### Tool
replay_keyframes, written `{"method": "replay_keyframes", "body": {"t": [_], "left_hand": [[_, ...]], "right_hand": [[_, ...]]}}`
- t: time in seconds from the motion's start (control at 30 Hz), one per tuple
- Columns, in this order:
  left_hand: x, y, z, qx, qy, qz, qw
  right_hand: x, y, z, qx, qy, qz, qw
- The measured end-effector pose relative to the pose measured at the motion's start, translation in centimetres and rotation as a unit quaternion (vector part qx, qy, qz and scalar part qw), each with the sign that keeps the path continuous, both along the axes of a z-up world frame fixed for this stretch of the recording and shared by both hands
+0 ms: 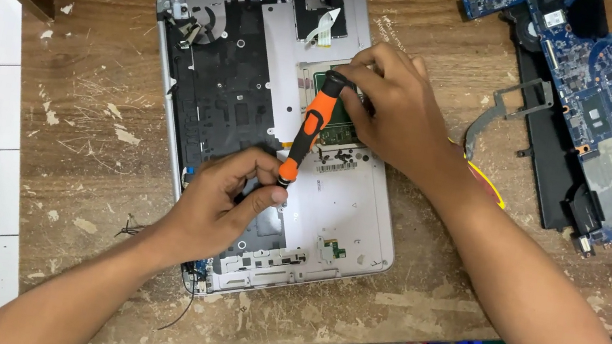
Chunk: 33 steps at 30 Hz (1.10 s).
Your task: Assembling a laptop chassis by installing screws and connecting internal components using a precision screwdriver.
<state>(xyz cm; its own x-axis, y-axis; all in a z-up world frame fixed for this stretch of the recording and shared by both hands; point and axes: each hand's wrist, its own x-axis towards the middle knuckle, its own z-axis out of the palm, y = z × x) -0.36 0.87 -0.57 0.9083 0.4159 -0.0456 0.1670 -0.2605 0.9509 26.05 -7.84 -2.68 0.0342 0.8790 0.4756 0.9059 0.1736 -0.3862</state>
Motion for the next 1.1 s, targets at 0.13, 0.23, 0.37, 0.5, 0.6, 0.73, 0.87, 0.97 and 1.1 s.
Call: {"method": "replay_keyframes", "body": {"t": [0.13,0.23,0.37,0.5,0.6,0.73,0.87,0.97,1.1], "left_hand": [[0.1,0.0,-0.1,0.010,-0.018,-0.003,1.000],[0.1,0.0,0.0,-0.008,0.000,0.002,1.000],[0.1,-0.1,0.0,0.003,-0.001,0.016,1.000],[0.1,-0.1,0.2,0.011,-0.033,0.010,0.999],[0.1,-0.2,0.2,0.003,-0.025,0.013,1.000],[0.0,-0.2,0.3,0.013,-0.016,0.012,1.000],[0.0,-0.2,0.1,0.010,-0.033,0.007,0.999],[0.1,-0.1,0.1,0.010,-0.035,0.005,0.999],[0.0,-0.1,0.3,0.016,-0.014,0.006,1.000]], "right_hand": [[0.0,0.0,0.1,-0.010,-0.002,-0.001,1.000],[0.1,0.0,0.1,-0.017,-0.022,-0.006,1.000],[-0.2,-0.2,0.9,-0.024,-0.096,0.009,0.995],[0.0,-1.0,2.0,-0.061,-0.049,0.059,0.995],[1.4,-1.8,2.2,-0.077,-0.014,0.164,0.983],[1.5,-2.2,3.4,-0.104,0.002,0.198,0.975],[1.8,-2.1,3.2,-0.120,0.035,0.227,0.966],[2.0,-2.0,3.9,-0.100,0.041,0.200,0.974],[3.3,-2.1,3.8,-0.101,0.022,0.147,0.984]]}}
